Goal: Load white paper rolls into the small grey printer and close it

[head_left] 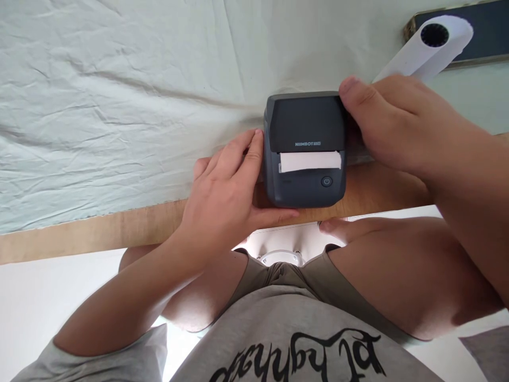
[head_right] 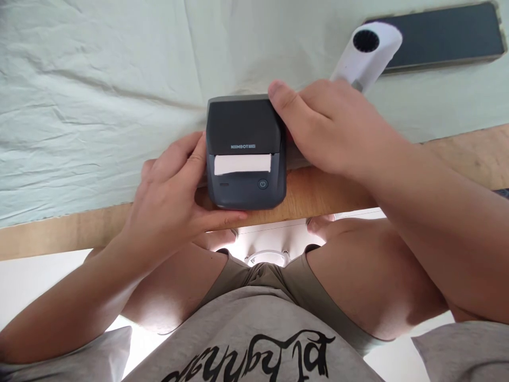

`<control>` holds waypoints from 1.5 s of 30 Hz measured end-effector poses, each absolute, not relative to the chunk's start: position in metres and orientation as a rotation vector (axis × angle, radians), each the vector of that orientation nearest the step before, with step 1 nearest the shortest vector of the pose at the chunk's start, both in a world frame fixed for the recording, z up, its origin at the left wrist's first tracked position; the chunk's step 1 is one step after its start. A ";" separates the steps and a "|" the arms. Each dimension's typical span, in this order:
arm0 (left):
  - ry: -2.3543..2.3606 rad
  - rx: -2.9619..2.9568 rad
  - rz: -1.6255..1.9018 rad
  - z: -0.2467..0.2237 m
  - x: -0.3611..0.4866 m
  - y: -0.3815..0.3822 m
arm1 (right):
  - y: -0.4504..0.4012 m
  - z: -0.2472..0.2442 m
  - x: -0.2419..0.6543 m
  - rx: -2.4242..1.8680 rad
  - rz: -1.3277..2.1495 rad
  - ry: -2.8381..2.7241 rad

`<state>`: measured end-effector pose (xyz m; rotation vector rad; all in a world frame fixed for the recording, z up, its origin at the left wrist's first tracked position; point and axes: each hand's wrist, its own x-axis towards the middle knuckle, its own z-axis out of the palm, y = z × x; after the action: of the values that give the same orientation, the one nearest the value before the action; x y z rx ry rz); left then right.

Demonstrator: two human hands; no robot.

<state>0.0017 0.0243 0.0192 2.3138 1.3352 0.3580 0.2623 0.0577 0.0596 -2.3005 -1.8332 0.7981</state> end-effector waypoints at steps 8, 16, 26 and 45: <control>1.360 2.365 0.426 0.016 -0.001 0.025 | 0.057 0.058 0.269 -2.260 0.792 -1.906; 1.361 2.538 0.388 0.024 0.003 0.031 | 0.057 0.056 0.270 -2.234 0.845 -1.983; 1.350 2.424 0.408 0.021 0.004 0.033 | 0.058 0.063 0.272 -2.157 0.834 -2.096; 1.188 2.418 0.577 0.015 0.000 0.038 | 0.047 0.057 0.276 -1.315 0.539 -1.782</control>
<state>0.0004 0.0382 0.0152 2.4183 1.1884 0.5769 0.2764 0.0466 0.0568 -1.3147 -1.7821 0.5394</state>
